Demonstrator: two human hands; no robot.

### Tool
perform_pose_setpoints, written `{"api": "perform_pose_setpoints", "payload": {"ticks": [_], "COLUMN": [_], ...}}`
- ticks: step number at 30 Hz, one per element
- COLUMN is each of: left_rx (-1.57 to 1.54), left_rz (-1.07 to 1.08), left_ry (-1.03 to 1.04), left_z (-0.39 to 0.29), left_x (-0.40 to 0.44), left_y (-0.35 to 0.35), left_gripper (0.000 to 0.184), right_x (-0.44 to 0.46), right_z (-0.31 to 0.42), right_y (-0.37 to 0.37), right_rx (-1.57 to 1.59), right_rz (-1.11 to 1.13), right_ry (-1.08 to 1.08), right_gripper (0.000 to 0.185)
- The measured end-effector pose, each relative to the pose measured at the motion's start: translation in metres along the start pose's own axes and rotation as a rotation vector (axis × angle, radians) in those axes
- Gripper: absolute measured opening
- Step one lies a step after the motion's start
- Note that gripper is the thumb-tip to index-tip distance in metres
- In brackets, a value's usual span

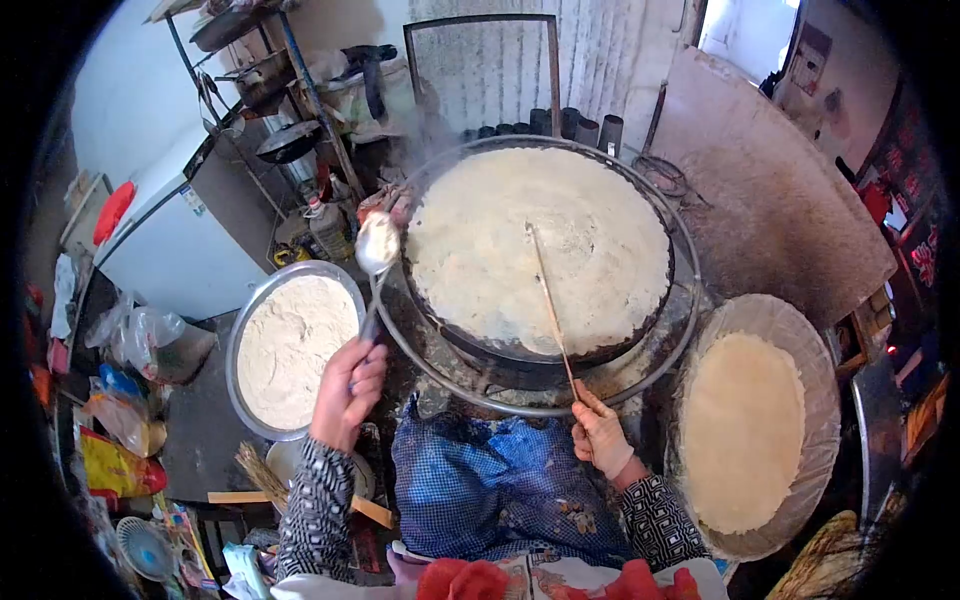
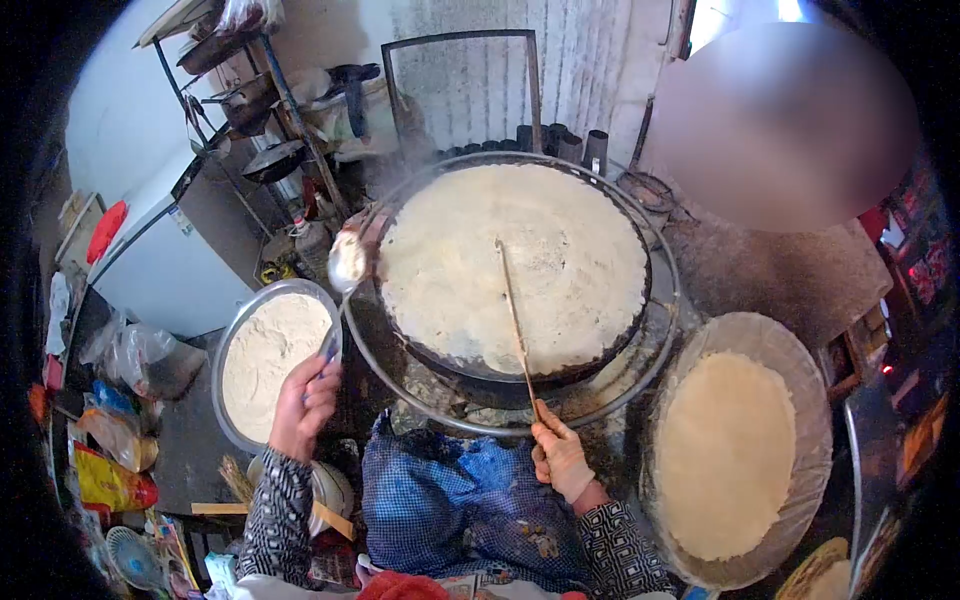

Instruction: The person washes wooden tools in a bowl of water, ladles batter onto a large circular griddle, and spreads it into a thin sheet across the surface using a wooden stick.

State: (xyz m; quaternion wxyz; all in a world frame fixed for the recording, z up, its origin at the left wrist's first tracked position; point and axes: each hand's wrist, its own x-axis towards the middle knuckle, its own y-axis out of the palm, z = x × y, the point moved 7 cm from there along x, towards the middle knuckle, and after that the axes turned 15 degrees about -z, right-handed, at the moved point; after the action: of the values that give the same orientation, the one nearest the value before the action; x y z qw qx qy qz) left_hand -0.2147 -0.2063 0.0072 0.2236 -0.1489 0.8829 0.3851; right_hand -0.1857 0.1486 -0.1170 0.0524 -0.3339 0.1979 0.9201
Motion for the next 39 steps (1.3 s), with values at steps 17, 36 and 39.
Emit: {"api": "perform_pose_setpoints", "payload": {"ticks": [17,36,39], "left_rx": [1.881,2.023,1.868], "left_rz": [-0.644,0.286,0.204], "left_ry": [1.008,1.341,1.256], "left_z": [0.000,0.088,0.131], "left_x": [0.005,0.117,0.091], "left_y": [-0.286,-0.048,-0.033], "left_gripper": [0.042,0.063,0.067], "right_x": [0.090,0.068,0.048], "right_z": [0.112,0.092,0.077], "right_y": [-0.056,-0.073,-0.058], "right_rx": [-0.539,-0.192,-0.381], "right_rz": [-0.362,-0.253,-0.280], "right_ry": [-0.417,-0.262,-0.202], "right_gripper": [0.037,0.050,0.044]}}
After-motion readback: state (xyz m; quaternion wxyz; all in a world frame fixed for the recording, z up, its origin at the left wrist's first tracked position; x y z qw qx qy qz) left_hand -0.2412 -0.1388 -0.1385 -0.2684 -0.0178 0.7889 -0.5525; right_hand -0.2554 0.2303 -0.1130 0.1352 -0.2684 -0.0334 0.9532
